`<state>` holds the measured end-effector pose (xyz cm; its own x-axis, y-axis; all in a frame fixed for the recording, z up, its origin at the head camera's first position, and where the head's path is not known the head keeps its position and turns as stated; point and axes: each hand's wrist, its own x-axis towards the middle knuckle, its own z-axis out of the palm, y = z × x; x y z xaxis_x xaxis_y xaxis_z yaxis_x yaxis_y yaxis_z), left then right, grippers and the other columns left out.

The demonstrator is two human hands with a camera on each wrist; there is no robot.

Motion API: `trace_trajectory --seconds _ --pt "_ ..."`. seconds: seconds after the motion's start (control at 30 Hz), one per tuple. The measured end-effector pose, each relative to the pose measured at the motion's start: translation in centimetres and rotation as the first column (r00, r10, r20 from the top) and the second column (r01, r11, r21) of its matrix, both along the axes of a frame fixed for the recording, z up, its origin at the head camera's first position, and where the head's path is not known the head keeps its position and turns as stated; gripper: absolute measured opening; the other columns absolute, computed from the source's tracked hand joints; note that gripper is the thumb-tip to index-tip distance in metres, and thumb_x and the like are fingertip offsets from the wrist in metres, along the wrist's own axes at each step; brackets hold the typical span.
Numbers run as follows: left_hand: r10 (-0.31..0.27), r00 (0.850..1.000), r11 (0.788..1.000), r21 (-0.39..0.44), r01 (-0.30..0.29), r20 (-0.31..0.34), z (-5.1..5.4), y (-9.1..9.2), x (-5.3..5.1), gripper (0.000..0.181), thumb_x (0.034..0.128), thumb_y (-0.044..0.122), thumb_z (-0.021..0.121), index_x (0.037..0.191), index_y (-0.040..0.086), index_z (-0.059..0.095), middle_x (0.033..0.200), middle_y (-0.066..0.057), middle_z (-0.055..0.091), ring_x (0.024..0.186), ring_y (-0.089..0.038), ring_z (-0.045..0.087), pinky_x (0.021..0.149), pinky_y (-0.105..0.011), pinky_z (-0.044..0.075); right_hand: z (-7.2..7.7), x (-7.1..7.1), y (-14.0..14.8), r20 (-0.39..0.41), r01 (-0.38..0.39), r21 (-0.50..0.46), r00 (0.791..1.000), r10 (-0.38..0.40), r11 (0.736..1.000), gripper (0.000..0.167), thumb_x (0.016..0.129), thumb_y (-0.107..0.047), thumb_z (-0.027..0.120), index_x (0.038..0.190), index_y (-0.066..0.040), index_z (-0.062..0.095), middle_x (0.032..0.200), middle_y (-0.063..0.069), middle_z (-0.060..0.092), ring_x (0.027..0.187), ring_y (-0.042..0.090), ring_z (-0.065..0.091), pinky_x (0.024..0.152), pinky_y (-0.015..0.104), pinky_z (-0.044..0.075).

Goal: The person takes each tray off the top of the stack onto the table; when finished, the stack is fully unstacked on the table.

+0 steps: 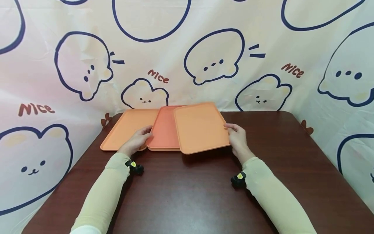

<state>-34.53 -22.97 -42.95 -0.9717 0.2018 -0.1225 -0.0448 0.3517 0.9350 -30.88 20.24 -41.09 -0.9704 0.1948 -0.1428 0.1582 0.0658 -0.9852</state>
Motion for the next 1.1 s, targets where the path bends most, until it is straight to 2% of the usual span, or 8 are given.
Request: trace_trajectory --seconds 0.17,0.4,0.6,0.67,0.73,0.83,0.93,1.1 --pt "-0.024 1.000 1.000 0.001 0.024 -0.008 -0.1 -0.1 -0.2 0.066 0.1130 0.008 0.043 0.172 -0.001 0.016 0.178 -0.025 0.022 0.167 -0.038 0.020 0.135 -0.053 0.023 0.4 0.5 2.7 0.021 0.071 -0.008 0.997 -0.071 0.997 0.040 0.116 -0.015 0.038 0.149 -0.013 0.062 0.154 0.003 0.054 0.137 0.016 0.051 0.096 0.020 0.052" --pt "-0.044 0.999 0.999 -0.014 0.043 -0.018 0.1 0.0 -0.1 0.066 0.1132 0.006 0.043 0.172 -0.002 0.014 0.179 -0.024 0.020 0.168 -0.037 0.018 0.136 -0.053 0.022 0.0 1.1 5.9 0.026 0.134 0.000 0.991 -0.134 0.991 0.043 0.114 -0.017 0.039 0.151 -0.014 0.061 0.163 0.004 0.045 0.142 0.019 0.048 0.093 0.018 0.051" --pt "-0.058 0.998 0.997 -0.053 0.057 -0.028 0.2 0.0 0.0 0.065 0.1134 0.007 0.042 0.172 -0.003 0.014 0.179 -0.025 0.019 0.168 -0.037 0.017 0.135 -0.053 0.023 -0.7 1.1 7.6 0.074 0.162 0.006 0.984 -0.162 0.987 0.046 0.116 -0.019 0.035 0.157 -0.016 0.055 0.173 0.008 0.035 0.150 0.023 0.045 0.115 0.030 0.050" --pt "-0.061 0.998 0.996 -0.068 0.059 -0.035 0.2 0.0 -0.1 0.066 0.1132 0.007 0.043 0.172 -0.002 0.014 0.179 -0.025 0.020 0.168 -0.037 0.018 0.135 -0.053 0.023 -0.8 0.9 7.8 0.085 0.172 0.008 0.981 -0.173 0.985 0.048 0.115 -0.019 0.034 0.161 -0.015 0.050 0.174 0.010 0.033 0.152 0.023 0.044 0.118 0.032 0.049" --pt "-0.062 0.997 0.994 -0.088 0.058 -0.042 0.2 -0.1 -0.1 0.065 0.1129 0.007 0.043 0.171 -0.002 0.015 0.178 -0.025 0.022 0.167 -0.037 0.020 0.135 -0.053 0.024 -0.9 0.7 7.9 0.086 0.180 0.021 0.980 -0.181 0.983 0.052 0.115 -0.018 0.034 0.166 -0.012 0.043 0.174 0.014 0.033 0.152 0.025 0.044 0.114 0.031 0.050" --pt "-0.056 0.998 0.993 -0.103 0.052 -0.042 0.2 -0.1 -0.3 0.065 0.1123 0.007 0.044 0.171 -0.002 0.018 0.177 -0.025 0.025 0.166 -0.037 0.024 0.134 -0.054 0.026 -0.8 0.5 8.0 0.079 0.146 0.088 0.985 -0.153 0.985 0.056 0.114 -0.018 0.033 0.169 -0.006 0.035 0.173 0.020 0.035 0.152 0.029 0.043 0.101 0.025 0.051" --pt "-0.044 0.998 0.993 -0.112 0.040 -0.033 0.3 -0.1 -0.4 0.064 0.1122 0.007 0.045 0.171 -0.001 0.021 0.176 -0.025 0.028 0.165 -0.037 0.027 0.133 -0.053 0.029 -0.9 0.0 8.0 0.081 0.083 0.175 0.992 -0.098 0.981 0.057 0.114 -0.017 0.033 0.168 0.000 0.034 0.171 0.024 0.037 0.151 0.033 0.045 0.095 0.023 0.052" --pt "-0.030 0.999 0.992 -0.120 0.027 -0.020 0.6 0.0 -0.4 0.063 0.1125 0.007 0.044 0.171 -0.001 0.021 0.175 -0.025 0.030 0.164 -0.038 0.030 0.131 -0.054 0.032 -0.7 -0.5 7.6 0.112 -0.005 0.235 0.993 -0.021 0.972 0.056 0.112 -0.012 0.035 0.166 0.005 0.035 0.168 0.030 0.039 0.147 0.037 0.049 0.112 0.041 0.054"
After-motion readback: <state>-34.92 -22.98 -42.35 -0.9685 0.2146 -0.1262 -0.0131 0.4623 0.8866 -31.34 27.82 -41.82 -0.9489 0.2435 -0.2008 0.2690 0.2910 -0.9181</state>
